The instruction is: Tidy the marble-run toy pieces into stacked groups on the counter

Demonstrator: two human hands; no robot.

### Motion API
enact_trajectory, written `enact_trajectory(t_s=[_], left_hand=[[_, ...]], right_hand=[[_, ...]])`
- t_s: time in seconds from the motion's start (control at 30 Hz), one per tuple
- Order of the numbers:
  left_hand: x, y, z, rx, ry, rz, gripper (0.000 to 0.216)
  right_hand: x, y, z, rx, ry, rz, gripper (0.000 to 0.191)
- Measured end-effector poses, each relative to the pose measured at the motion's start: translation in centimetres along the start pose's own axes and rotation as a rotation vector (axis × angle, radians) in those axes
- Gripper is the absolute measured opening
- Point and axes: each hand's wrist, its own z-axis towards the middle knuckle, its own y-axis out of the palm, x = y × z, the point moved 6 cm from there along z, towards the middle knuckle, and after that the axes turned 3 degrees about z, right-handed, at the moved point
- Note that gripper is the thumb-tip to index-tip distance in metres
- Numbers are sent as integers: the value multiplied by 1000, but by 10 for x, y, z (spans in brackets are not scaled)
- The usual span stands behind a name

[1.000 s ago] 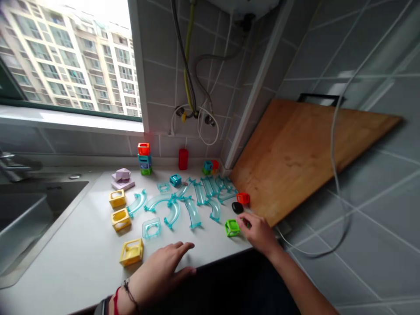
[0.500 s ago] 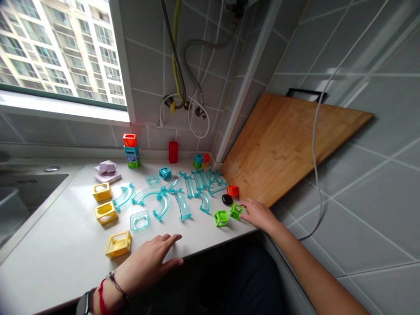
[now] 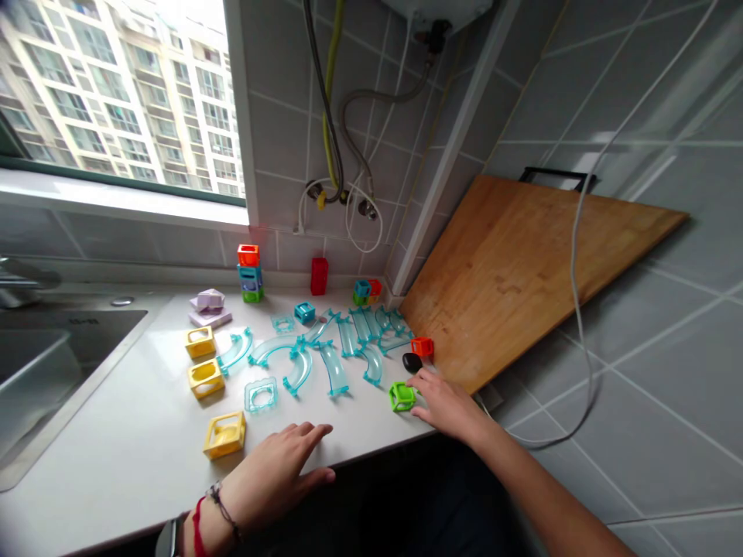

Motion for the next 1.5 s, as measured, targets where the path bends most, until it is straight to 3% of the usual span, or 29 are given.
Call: enact_trajectory(t_s=[0.33, 0.67, 0.83, 1.03, 1.23, 1.37, 1.5], left_hand=[[4, 0, -4, 36, 8, -4, 58], [6, -3, -3, 101, 36, -28, 56], [4, 0, -2, 102, 39, -34, 57], [5, -1, 3, 160, 10, -136, 56], [10, 7, 16, 214, -12, -665, 77], [16, 15, 25, 219, 33, -959, 59], [16, 15, 29, 254, 57, -1075, 48]], right_hand=[[-8, 20, 6, 39, -68, 32, 53], [20, 45, 14, 95, -41, 121, 47], [17, 43, 7, 105, -32, 140, 46], [-13, 25, -12, 200, -24, 202, 44], [-68, 20, -30, 278, -120, 316, 51], [-100, 17, -36, 379, -285, 299, 54], [-112, 12, -38, 481, -384, 264, 55]])
